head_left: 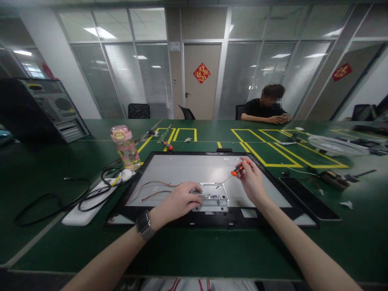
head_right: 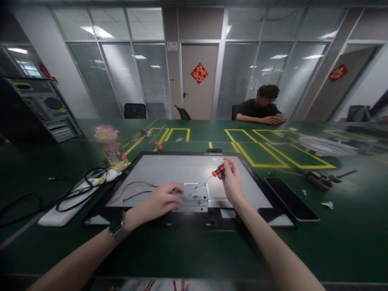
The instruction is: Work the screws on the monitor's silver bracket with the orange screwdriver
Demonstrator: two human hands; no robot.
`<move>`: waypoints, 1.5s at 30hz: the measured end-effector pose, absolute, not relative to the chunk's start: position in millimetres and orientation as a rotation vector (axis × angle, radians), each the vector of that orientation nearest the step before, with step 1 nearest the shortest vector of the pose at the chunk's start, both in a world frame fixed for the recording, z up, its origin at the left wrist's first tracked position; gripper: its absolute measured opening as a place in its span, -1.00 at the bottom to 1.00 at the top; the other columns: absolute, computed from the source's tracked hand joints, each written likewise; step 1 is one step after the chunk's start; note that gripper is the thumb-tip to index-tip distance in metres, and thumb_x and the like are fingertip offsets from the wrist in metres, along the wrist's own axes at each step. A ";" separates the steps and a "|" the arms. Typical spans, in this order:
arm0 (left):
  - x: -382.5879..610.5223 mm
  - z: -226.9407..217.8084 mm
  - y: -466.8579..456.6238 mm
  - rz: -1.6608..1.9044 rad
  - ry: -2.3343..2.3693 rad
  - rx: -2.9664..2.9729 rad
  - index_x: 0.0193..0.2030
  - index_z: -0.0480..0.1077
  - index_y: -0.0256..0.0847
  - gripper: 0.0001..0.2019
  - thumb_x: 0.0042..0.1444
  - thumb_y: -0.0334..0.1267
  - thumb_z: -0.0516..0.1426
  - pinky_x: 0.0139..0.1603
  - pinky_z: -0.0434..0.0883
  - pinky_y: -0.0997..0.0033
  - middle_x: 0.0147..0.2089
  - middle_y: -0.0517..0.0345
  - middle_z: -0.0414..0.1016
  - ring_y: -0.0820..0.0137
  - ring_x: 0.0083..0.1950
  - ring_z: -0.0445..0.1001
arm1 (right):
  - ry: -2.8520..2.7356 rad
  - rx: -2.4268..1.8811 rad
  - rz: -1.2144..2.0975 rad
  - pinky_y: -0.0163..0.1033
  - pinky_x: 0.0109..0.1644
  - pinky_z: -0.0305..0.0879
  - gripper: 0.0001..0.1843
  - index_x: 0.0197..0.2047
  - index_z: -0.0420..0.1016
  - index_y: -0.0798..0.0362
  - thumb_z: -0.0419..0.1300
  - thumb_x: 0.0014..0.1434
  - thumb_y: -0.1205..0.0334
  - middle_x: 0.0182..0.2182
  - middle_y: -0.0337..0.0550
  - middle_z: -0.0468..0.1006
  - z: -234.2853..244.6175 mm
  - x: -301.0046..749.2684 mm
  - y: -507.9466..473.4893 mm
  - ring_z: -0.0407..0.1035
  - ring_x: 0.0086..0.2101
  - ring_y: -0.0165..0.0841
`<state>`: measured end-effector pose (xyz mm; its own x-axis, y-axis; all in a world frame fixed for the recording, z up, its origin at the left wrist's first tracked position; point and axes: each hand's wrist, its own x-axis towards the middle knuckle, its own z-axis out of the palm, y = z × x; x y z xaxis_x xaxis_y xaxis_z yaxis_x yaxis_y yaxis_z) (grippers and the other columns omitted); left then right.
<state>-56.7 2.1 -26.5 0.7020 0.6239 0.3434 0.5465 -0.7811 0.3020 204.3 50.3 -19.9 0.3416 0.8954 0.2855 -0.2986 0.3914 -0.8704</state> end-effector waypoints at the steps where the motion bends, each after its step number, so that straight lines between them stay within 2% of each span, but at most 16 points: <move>1: -57.1 -26.5 2.5 0.639 0.942 2.738 -0.24 0.55 -0.11 -0.87 0.23 -0.30 0.14 0.10 0.36 0.24 0.05 0.08 0.43 0.26 0.04 0.41 | -0.888 -0.811 0.907 -0.39 -0.61 0.10 -0.58 -0.21 0.40 0.02 0.36 -0.04 -0.05 -0.53 -0.35 0.40 -18.9 202.4 48.1 0.20 -0.62 -0.51; 9: -55.8 -23.4 2.2 0.646 0.939 2.701 -0.30 0.53 -0.16 -0.87 0.22 -0.37 0.15 0.06 0.36 0.28 -0.02 0.11 0.47 0.30 0.01 0.42 | -0.944 -0.812 0.930 -0.37 -0.58 0.10 -0.54 -0.14 0.40 0.02 0.34 -0.01 -0.07 -0.52 -0.36 0.40 -19.4 196.1 41.9 0.20 -0.62 -0.51; 16: -57.4 -22.2 -1.2 0.613 0.903 2.893 -0.27 0.50 -0.19 -0.83 0.27 -0.39 0.08 0.02 0.37 0.26 -0.05 0.08 0.49 0.29 -0.02 0.43 | -0.934 -0.815 0.930 -0.38 -0.58 0.10 -0.51 -0.14 0.40 0.03 0.36 -0.04 -0.08 -0.51 -0.35 0.42 -22.0 195.2 42.5 0.21 -0.61 -0.52; 25: -55.7 -16.7 -6.7 0.556 0.885 2.917 -0.30 0.47 -0.26 -0.80 0.29 -0.39 0.04 0.02 0.41 0.31 -0.03 0.03 0.48 0.29 -0.01 0.43 | -1.019 -0.818 0.881 -0.37 -0.58 0.15 -0.59 -0.12 0.38 0.01 0.29 0.07 -0.06 -0.49 -0.34 0.40 -25.5 190.4 41.6 0.23 -0.62 -0.51; 32: -55.9 -18.1 -1.3 0.585 0.920 2.698 -0.33 0.50 -0.23 -0.84 0.21 -0.46 0.11 0.07 0.39 0.36 -0.02 0.08 0.48 0.34 0.00 0.45 | -1.167 -0.851 0.730 -0.35 -0.55 0.24 -0.68 -0.02 0.33 0.01 0.17 0.22 0.03 -0.41 -0.30 0.39 -18.3 184.4 32.9 0.27 -0.58 -0.50; 40: -56.1 -24.0 1.7 0.658 1.018 2.615 -0.34 0.55 -0.20 -0.90 0.12 -0.44 0.20 -0.02 0.38 0.42 -0.11 0.11 0.44 0.36 -0.07 0.44 | -1.337 -0.822 0.581 -0.38 -0.57 0.30 -0.72 -0.01 0.31 -0.01 0.14 0.24 0.10 -0.34 -0.29 0.32 11.7 153.9 22.7 0.29 -0.57 -0.53; 45: -56.0 -21.8 2.8 0.642 1.017 2.585 -0.38 0.56 -0.20 -0.88 0.08 -0.48 0.22 -0.03 0.38 0.43 -0.13 0.13 0.46 0.37 -0.09 0.46 | -1.348 -0.835 0.472 -0.37 -0.54 0.31 -0.74 0.03 0.29 -0.02 0.08 0.29 0.13 -0.33 -0.27 0.33 2.6 137.2 23.0 0.31 -0.53 -0.50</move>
<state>-56.0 2.8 -21.8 0.6516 0.6977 0.2978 0.5685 -0.7090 0.4172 137.2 23.0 2.6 0.1926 0.7302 0.6556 0.1612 0.6355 -0.7551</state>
